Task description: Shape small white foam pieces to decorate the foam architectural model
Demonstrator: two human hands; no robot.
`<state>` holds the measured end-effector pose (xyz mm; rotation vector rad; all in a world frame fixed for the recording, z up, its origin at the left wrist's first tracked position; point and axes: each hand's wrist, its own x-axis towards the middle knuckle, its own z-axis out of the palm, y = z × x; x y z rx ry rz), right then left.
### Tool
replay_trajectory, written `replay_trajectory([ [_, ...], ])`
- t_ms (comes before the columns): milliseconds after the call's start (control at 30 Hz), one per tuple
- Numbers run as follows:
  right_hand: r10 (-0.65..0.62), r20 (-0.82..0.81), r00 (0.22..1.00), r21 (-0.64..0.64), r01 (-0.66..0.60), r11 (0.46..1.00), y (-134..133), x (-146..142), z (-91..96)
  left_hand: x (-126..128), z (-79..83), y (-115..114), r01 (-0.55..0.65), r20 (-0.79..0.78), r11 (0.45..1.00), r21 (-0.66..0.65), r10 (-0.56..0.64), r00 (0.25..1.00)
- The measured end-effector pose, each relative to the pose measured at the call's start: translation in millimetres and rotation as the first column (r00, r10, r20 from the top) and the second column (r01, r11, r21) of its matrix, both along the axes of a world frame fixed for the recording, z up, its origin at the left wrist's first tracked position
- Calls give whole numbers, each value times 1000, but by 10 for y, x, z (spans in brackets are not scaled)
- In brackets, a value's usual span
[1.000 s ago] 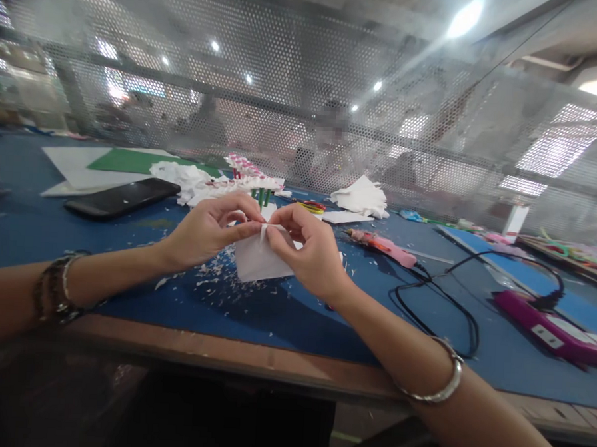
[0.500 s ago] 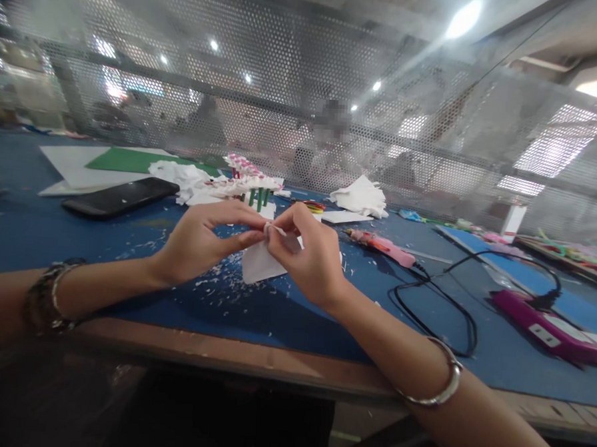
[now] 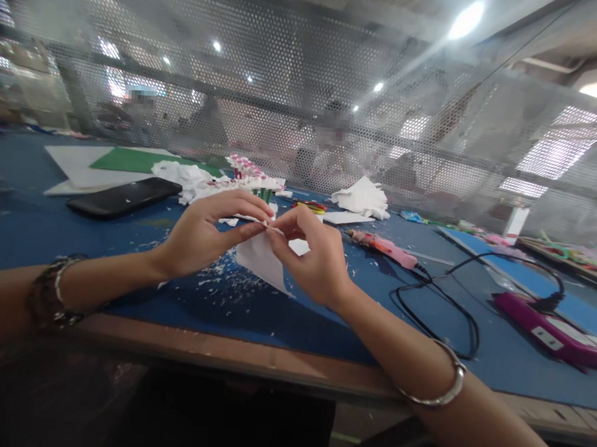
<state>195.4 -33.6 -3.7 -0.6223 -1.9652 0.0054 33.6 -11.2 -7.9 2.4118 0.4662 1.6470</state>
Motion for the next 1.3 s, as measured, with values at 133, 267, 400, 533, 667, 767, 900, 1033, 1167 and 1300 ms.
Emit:
replay_trajectory([
  [133,3,-6,1000,-26,-3,1000,4,3,13,-3,-3,1,3,-10,997,-81,-4,1000],
  [267,-9,-23,1000,-45,8,999,6,6,31,-11,6,5,-25,-30,995,-99,22,999],
  [400,14,-55,998,-92,-19,996,3,16,47,-12,17,12,-19,-38,989,-149,13,999],
  [533,42,37,998,-91,-38,995,13,21,53,-1,15,27,-8,-7,968,-250,6,1000],
  [667,-29,136,990,-5,30,1000,4,11,58,7,6,60,96,46,933,-348,-85,995],
  [767,-71,93,993,-73,78,994,-9,10,58,7,2,74,166,57,892,-420,-156,986],
  [900,-67,68,995,-165,78,983,-14,15,58,7,4,74,199,42,866,-458,-203,978],
  [1033,-79,80,994,-121,88,989,-26,24,80,13,7,70,177,20,871,-458,-189,982],
  [1167,-130,144,981,-37,137,990,-36,41,108,14,5,73,153,9,890,-429,-165,986],
  [1300,-218,229,949,83,204,975,-27,50,114,6,-4,82,137,-10,903,-407,-155,988],
])
